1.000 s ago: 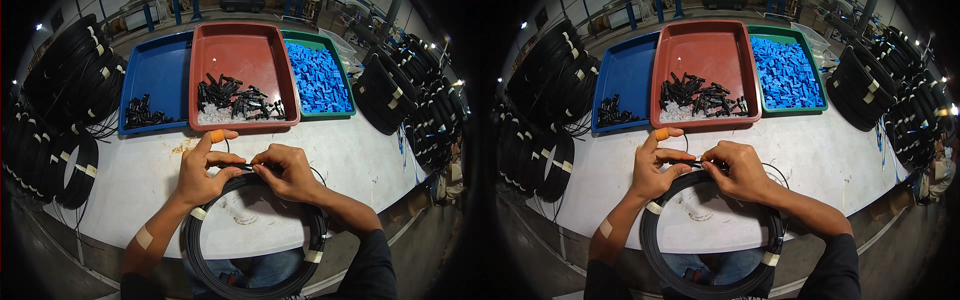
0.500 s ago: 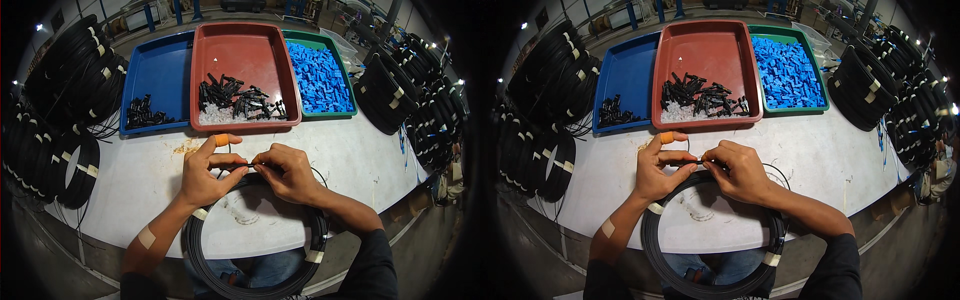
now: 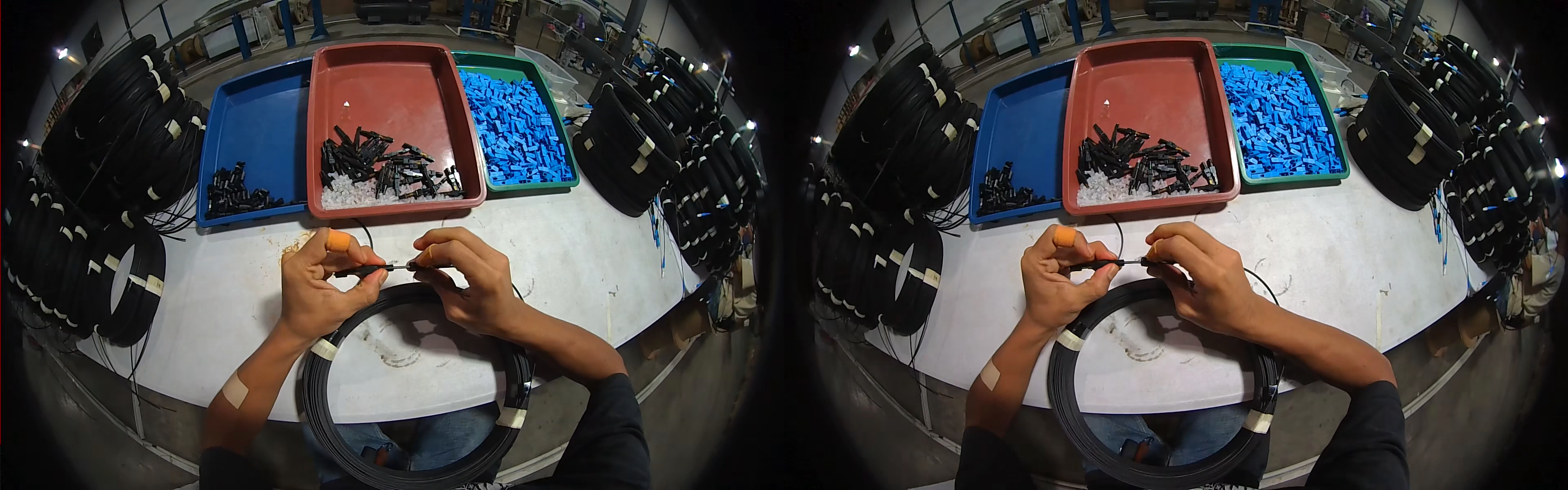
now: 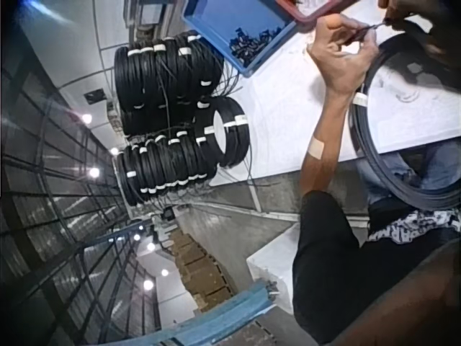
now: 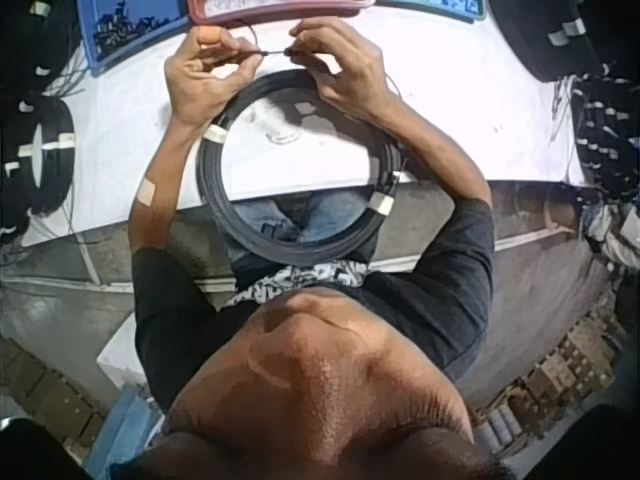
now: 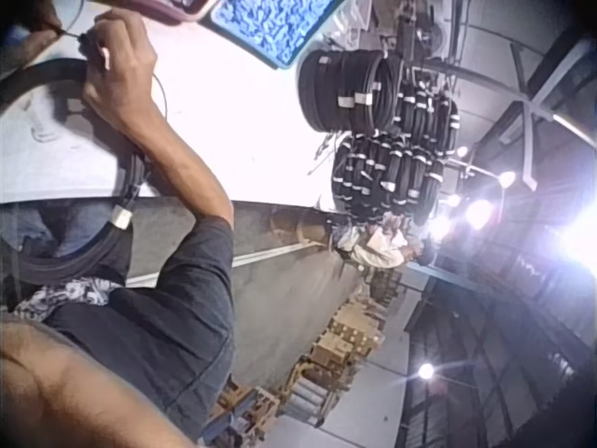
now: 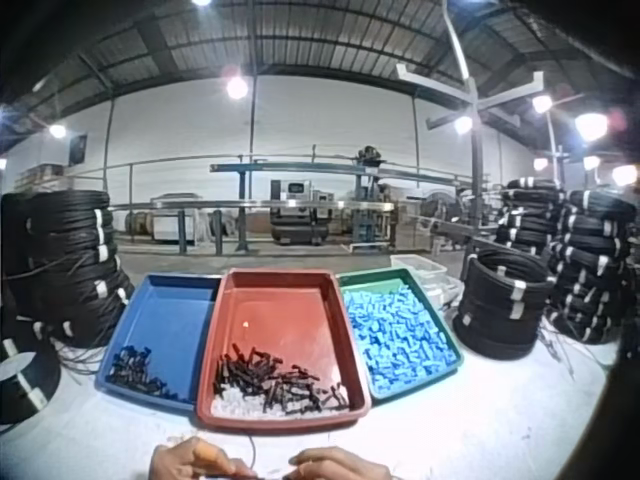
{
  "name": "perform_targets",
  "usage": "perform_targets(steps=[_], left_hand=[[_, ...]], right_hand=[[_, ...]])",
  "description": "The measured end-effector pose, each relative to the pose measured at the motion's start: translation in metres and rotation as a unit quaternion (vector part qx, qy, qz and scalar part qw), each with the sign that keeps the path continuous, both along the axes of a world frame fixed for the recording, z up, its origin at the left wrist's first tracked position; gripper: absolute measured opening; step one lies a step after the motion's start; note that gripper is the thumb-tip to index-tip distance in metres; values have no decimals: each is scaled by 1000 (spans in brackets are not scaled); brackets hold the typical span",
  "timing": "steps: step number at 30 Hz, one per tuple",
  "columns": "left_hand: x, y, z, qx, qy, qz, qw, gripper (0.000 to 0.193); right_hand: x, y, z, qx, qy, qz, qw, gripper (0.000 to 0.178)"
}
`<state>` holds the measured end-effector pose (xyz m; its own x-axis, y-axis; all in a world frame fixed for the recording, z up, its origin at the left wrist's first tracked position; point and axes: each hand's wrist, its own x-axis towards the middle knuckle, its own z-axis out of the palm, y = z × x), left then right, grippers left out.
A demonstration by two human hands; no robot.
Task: The person assembles cable connectors by taking components from trays and attaching them onto the ends of coiled cables by hand.
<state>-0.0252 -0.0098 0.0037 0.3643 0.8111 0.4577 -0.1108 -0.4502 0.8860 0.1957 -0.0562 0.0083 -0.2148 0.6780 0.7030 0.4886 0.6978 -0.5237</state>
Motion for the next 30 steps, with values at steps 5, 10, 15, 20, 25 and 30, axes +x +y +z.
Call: perform_targets(steps=[5,10,15,20,25,30], left_hand=[[2,-3,2,-17,1,-26,1000,32],[4,-7,4,-32,4,-57,998,31],[4,-11,8,-96,-6,-93,991,32],[6,-12,11,-132,18,-90,987,34],[9,-14,5,39,65,-27,997,22],[9,0,-1,228,119,15,966,20]], right_hand=[[0,-4,1,42,-65,-7,997,23],[6,0,-1,144,-91,38,985,19],[6,-2,6,184,-104,67,975,27],[7,-3,4,191,-106,83,972,30],[6,-6,-2,28,-41,58,997,19],[1,-4,4,-183,66,41,980,10]])
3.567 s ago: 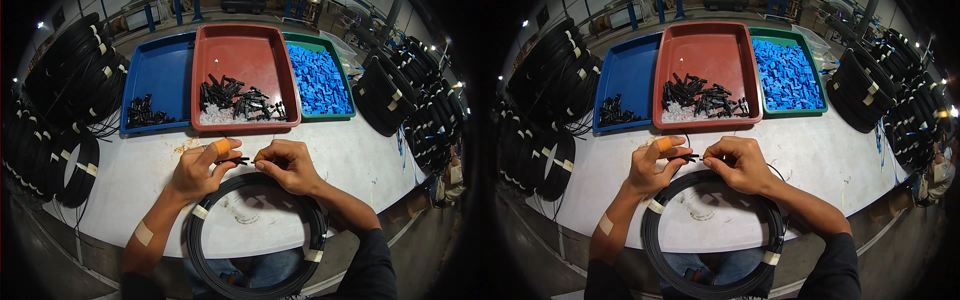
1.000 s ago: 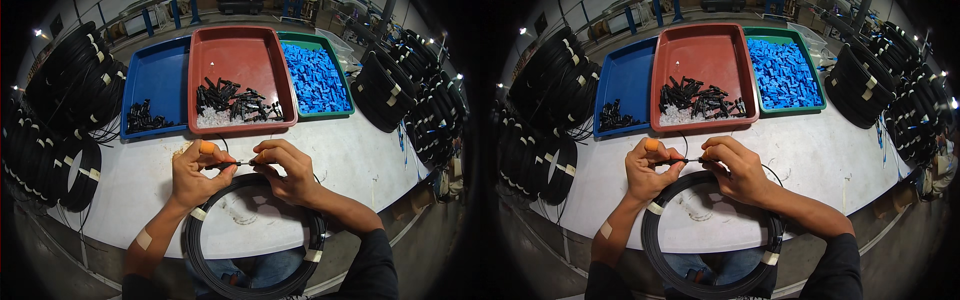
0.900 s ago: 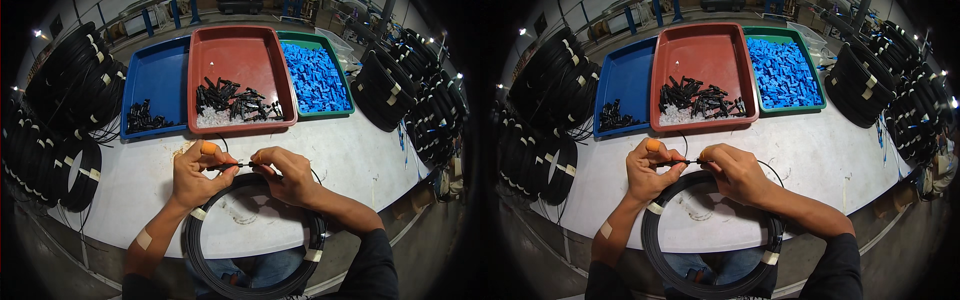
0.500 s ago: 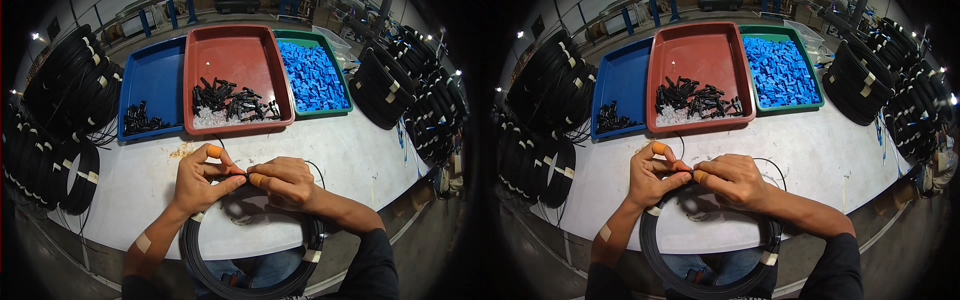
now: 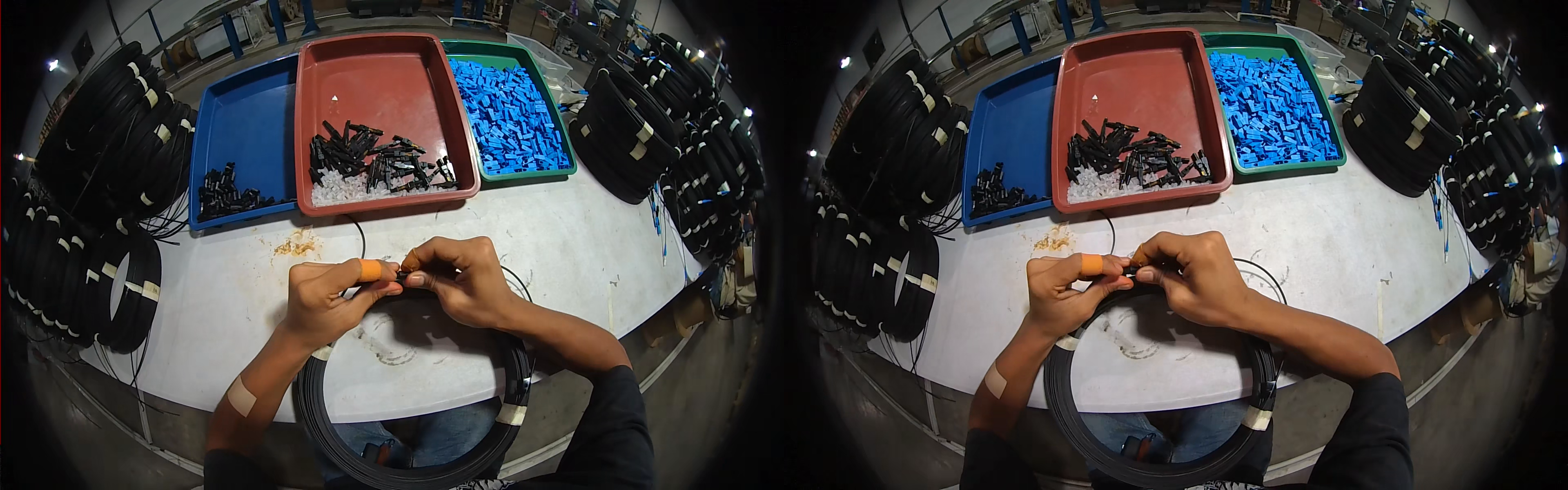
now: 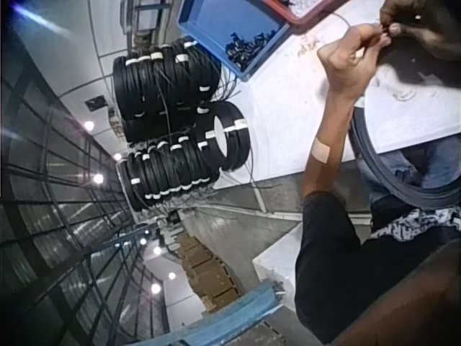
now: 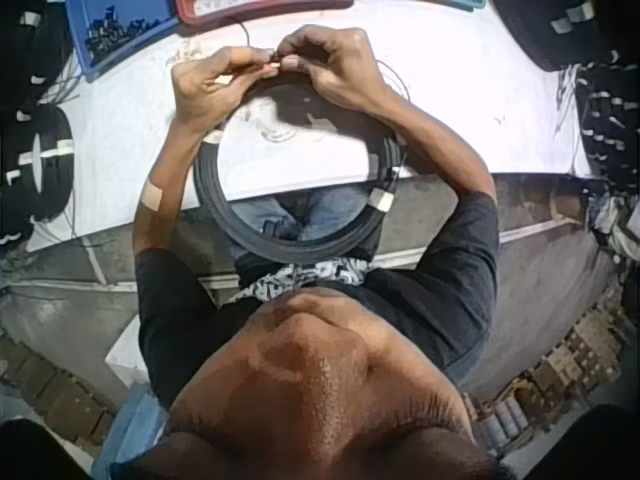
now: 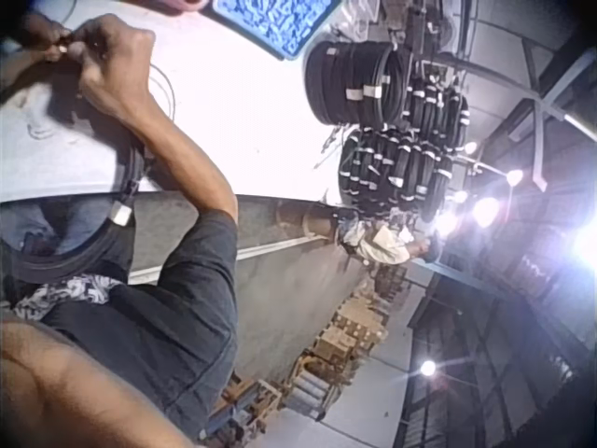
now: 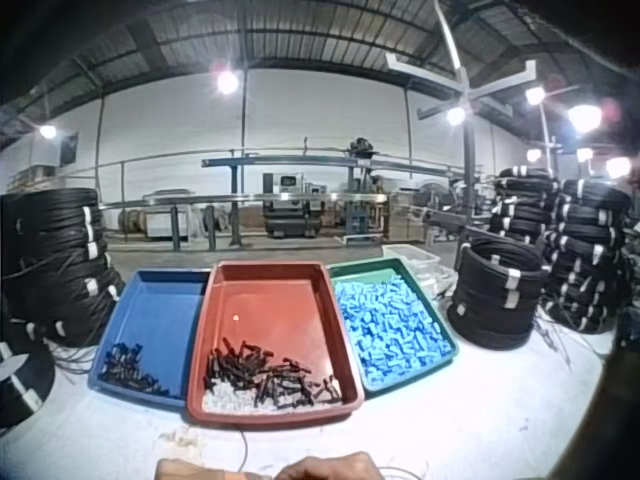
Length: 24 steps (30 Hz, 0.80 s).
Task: The person assembles cable connectors by taking components from trays and attaching them onto the ends of coiled cables by hand.
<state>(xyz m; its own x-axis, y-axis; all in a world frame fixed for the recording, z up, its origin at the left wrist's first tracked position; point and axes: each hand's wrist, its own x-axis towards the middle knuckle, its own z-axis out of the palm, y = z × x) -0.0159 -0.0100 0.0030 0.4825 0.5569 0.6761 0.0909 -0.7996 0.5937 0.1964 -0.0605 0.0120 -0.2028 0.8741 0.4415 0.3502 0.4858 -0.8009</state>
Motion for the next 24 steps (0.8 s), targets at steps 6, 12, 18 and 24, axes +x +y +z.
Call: perform_targets(steps=[6,12,18,24], left_hand=[[-3,6,-2,150,14,21,988,20],[-6,0,-3,-29,-38,14,999,16],[-3,-5,-3,-204,-65,-18,977,16],[-1,-5,-4,-111,-40,-22,993,13]], right_hand=[[-1,1,1,-47,-17,-24,998,13],[-1,-1,7,116,-117,1,986,21],[5,3,-5,285,-151,-26,946,29],[3,3,-6,240,-182,-21,953,30]])
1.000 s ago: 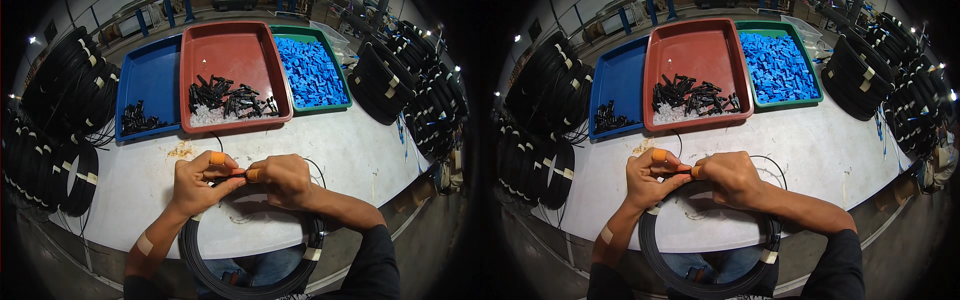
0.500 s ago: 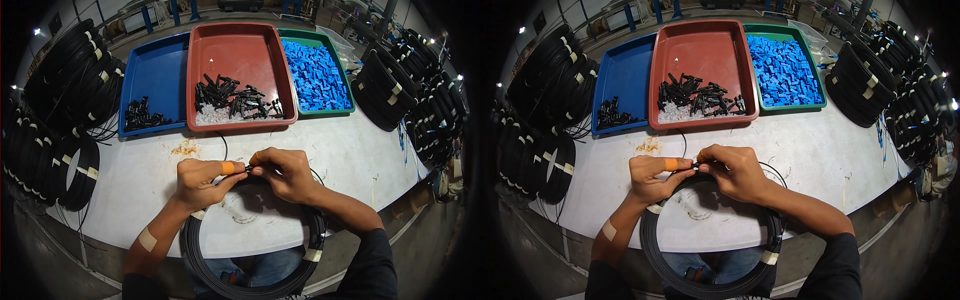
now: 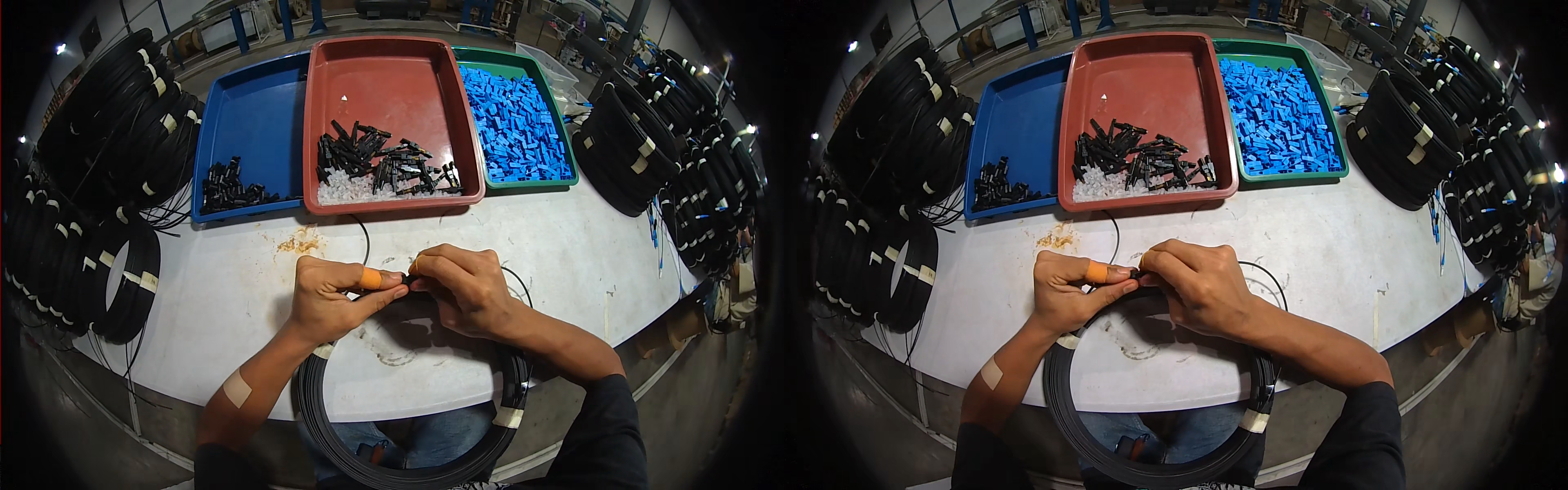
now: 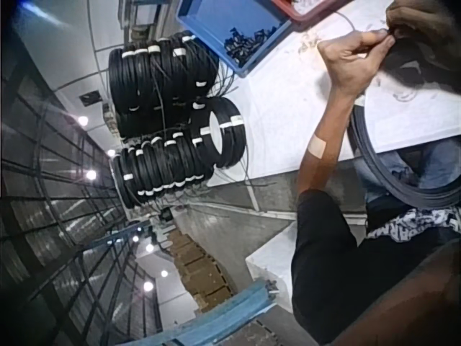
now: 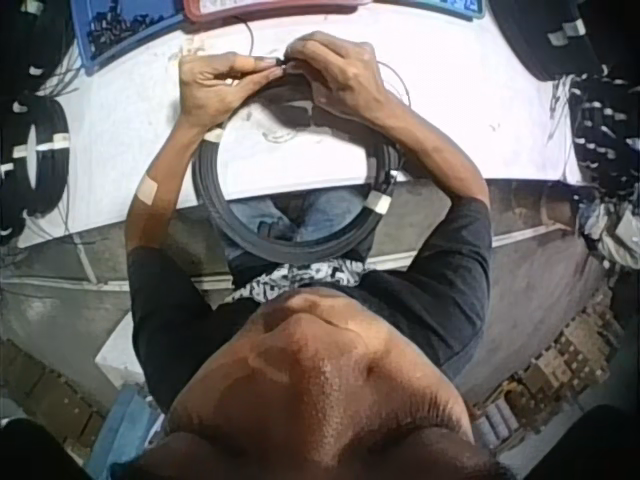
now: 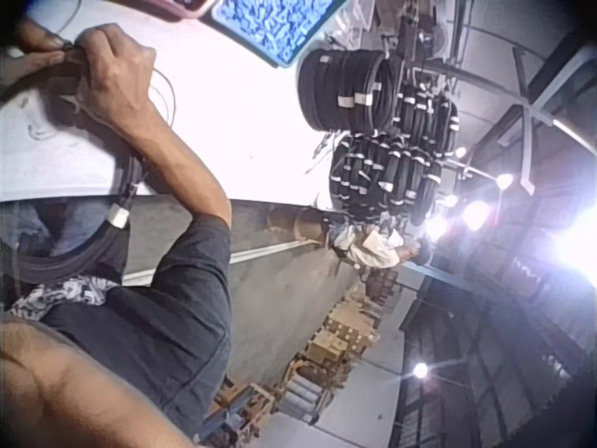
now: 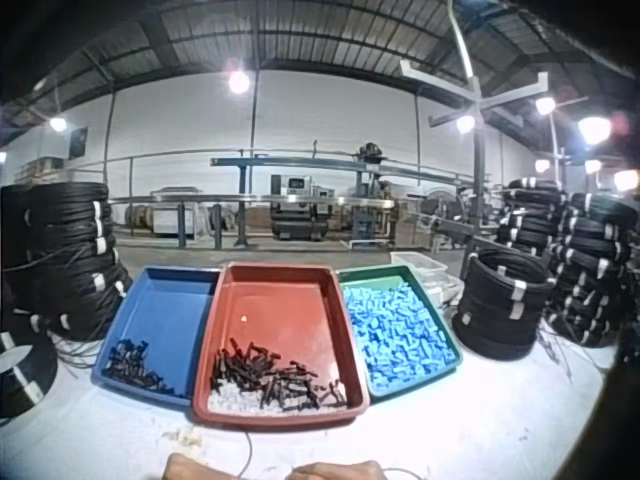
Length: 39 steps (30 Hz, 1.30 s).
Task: The person assembles cable connectors by taking components from trays and attaching them onto the ends of coiled cables by hand.
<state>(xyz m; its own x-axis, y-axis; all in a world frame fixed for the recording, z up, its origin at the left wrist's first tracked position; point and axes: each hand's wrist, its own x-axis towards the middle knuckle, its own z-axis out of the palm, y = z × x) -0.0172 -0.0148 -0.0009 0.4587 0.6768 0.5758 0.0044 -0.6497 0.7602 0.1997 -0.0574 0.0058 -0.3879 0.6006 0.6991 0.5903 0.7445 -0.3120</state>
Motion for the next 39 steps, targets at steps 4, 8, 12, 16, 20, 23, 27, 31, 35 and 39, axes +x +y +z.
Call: perform_targets(steps=[4,8,12,16,20,23,27,31,35,39], left_hand=[[-1,0,3,-13,0,9,1000,15],[-2,1,0,-4,-4,-7,1000,16],[-1,1,-2,-3,-6,-7,1000,15],[-3,1,0,-28,-6,-3,1000,15],[-3,0,1,-8,7,-8,1000,15],[-2,0,0,-19,5,-11,1000,15],[-2,0,0,-26,-3,-6,1000,15],[-2,0,3,-13,13,-9,1000,16],[-1,1,1,4,13,-15,1000,17],[-2,0,1,-11,3,-8,1000,18]], right_hand=[[-2,-2,4,-20,28,-2,999,31],[5,-2,0,-13,1,19,1000,30],[3,1,-2,-40,8,34,999,32],[-1,-3,7,-54,38,15,998,31],[2,-1,2,-19,20,18,999,26],[1,1,2,-49,36,34,998,29],[0,-2,8,-67,65,27,995,30],[3,0,4,-51,39,24,998,25],[3,4,-2,-55,49,45,996,27],[-2,-1,5,-80,52,21,995,26]])
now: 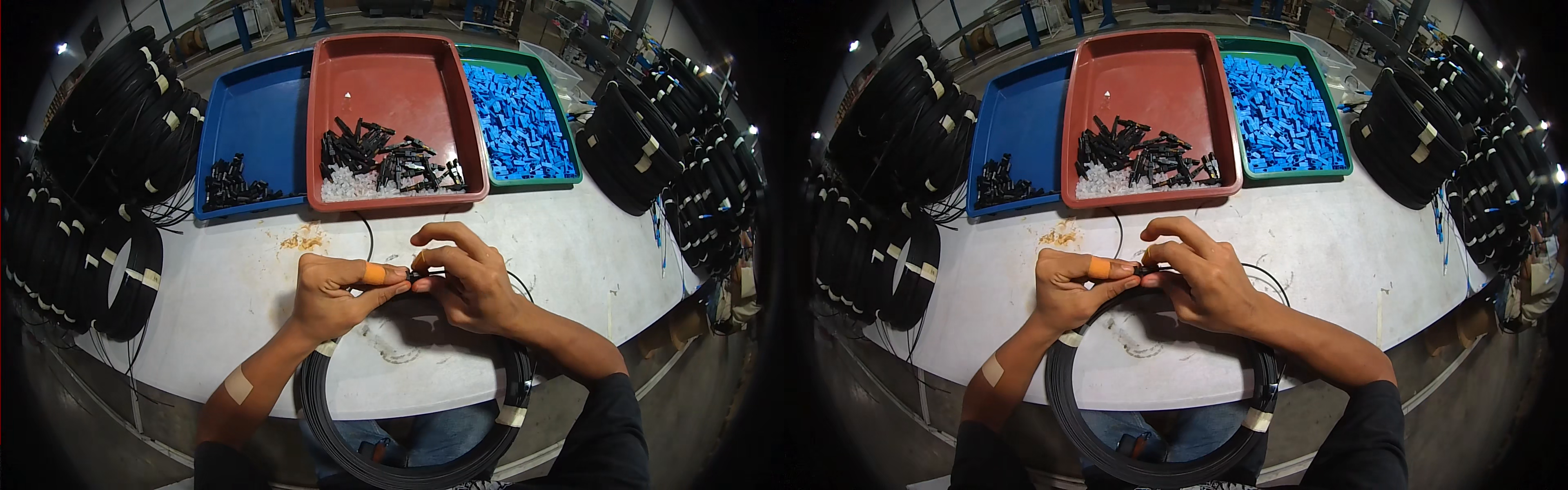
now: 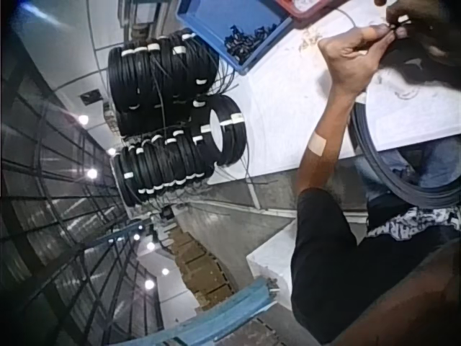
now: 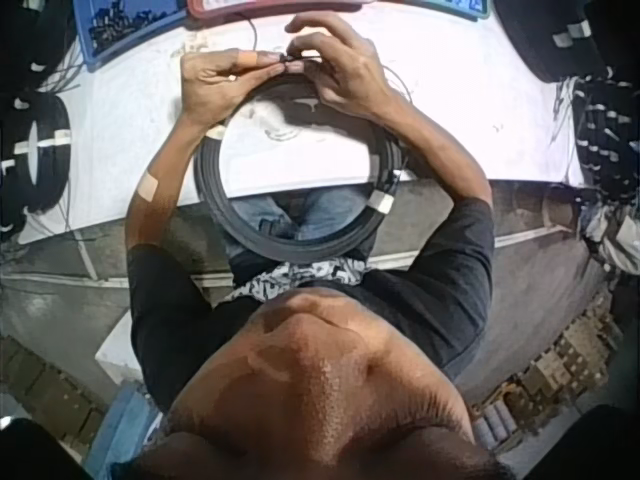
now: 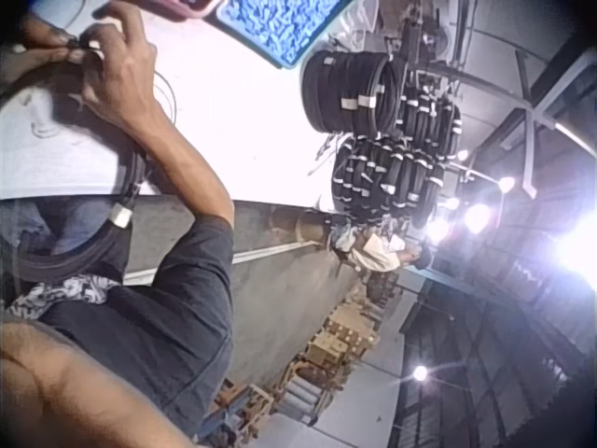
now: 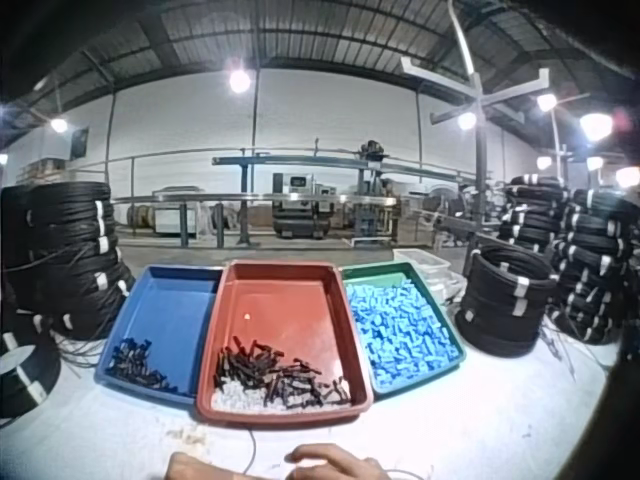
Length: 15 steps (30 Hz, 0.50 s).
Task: The person assembles cable connectors by taking components from trays and attaching them onto the ends of coiled cables by hand.
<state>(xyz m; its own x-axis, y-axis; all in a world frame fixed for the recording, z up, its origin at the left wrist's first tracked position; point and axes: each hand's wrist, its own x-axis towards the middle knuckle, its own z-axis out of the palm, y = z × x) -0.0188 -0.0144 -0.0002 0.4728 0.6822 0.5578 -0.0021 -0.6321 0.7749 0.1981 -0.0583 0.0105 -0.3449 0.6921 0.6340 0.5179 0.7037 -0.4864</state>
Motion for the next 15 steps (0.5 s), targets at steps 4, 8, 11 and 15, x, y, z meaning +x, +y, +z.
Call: perform_targets(steps=[4,8,11,15], left_hand=[[0,0,2,-2,12,1,1000,17],[1,-1,3,9,14,-13,1000,17],[1,-1,2,-6,6,-12,1000,17],[0,0,0,-12,3,-4,1000,17]], right_hand=[[2,-1,-1,15,-1,-14,1000,23],[4,0,-4,-3,-7,6,1000,26],[3,-1,-2,-11,-7,-2,1000,29],[-2,-4,7,-25,9,-32,999,29]])
